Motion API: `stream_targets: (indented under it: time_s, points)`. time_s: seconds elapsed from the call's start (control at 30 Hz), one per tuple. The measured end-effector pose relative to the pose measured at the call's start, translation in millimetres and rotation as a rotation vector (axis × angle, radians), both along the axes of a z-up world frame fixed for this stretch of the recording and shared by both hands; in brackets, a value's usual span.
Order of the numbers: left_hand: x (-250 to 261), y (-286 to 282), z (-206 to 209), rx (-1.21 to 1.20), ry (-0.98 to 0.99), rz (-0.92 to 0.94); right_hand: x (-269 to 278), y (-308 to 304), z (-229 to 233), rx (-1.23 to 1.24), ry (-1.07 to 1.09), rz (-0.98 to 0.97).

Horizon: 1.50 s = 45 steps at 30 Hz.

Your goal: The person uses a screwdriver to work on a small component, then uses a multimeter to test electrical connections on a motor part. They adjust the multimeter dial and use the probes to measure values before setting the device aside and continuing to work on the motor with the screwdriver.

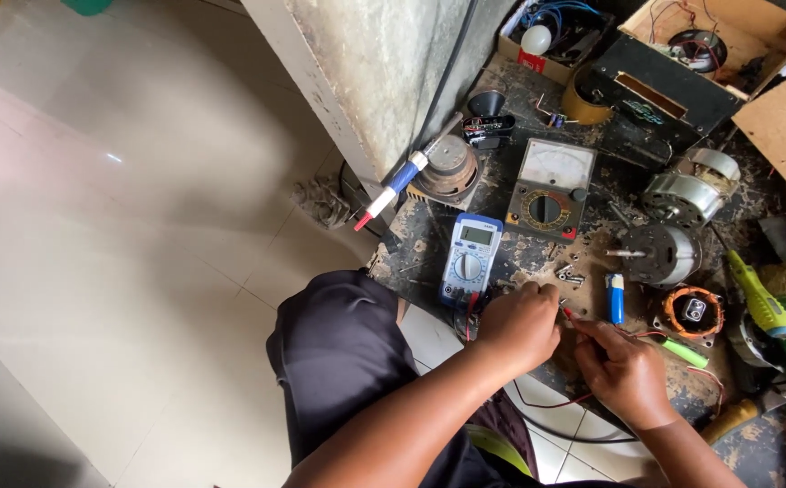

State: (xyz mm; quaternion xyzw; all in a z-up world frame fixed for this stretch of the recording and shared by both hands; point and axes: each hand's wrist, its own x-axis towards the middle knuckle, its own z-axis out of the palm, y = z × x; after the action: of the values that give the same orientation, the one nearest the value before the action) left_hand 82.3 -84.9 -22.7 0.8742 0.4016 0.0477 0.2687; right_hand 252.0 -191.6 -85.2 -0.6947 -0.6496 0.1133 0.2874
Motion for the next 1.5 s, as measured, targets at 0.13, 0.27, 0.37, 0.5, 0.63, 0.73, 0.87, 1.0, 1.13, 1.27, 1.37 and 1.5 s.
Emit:
stream_targets:
  time_s: [0.13, 0.27, 0.37, 0.5, 0.63, 0.73, 0.87, 1.0, 1.13, 1.27, 1.37, 1.5]
  points:
    - [4.7, 6.2, -11.5, 0.062, -0.019, 0.003, 0.6, -1.9, -3.6, -0.021, -0.009, -0.031]
    - [8.2, 10.3, -20.3, 0.019, -0.016, 0.037, -1.8, -4.4, -0.8, -0.062, 0.003, -0.078]
    - [5.0, 10.4, -13.0, -0.087, -0.067, 0.086, -4.7, -6.5, 5.7, -0.069, 0.054, -0.093]
    - [2.1, 13.3, -8.1, -0.296, -0.152, 0.166, -4.7, -6.9, 6.7, -0.006, 0.095, -0.043]
    - [4.0, 12.0, 1.1, -0.514, -0.182, 0.198, -7.2, -3.2, 10.3, -0.022, 0.019, -0.051]
    - [6.0, 11.2, -8.3, -0.576, -0.237, 0.246, -7.8, 0.0, 12.7, 0.042, 0.022, -0.027]
    - [6.9, 9.0, -9.8, -0.679, -0.372, 0.343, -5.4, -1.2, 7.1, 0.032, 0.019, -0.053]
    - [7.8, 8.7, -19.7, -0.601, -0.499, 0.385, -1.9, -2.6, 1.1, 0.006, 0.043, -0.056]
    - [10.3, 11.2, -22.6, -0.580, -0.556, 0.365, -1.2, -2.7, -1.1, 0.013, 0.050, -0.070]
    - [11.1, 10.8, -10.9, -0.579, -0.489, 0.325, 2.6, -3.9, -6.2, -0.093, 0.111, -0.085]
    - [12.5, 6.3, -2.0, -0.535, -0.444, 0.272, 4.0, -3.6, -5.3, -0.123, 0.158, -0.097]
    - [16.9, 1.5, -2.3, -0.472, -0.408, 0.238, 3.0, -1.5, 1.4, -0.115, 0.236, -0.084]
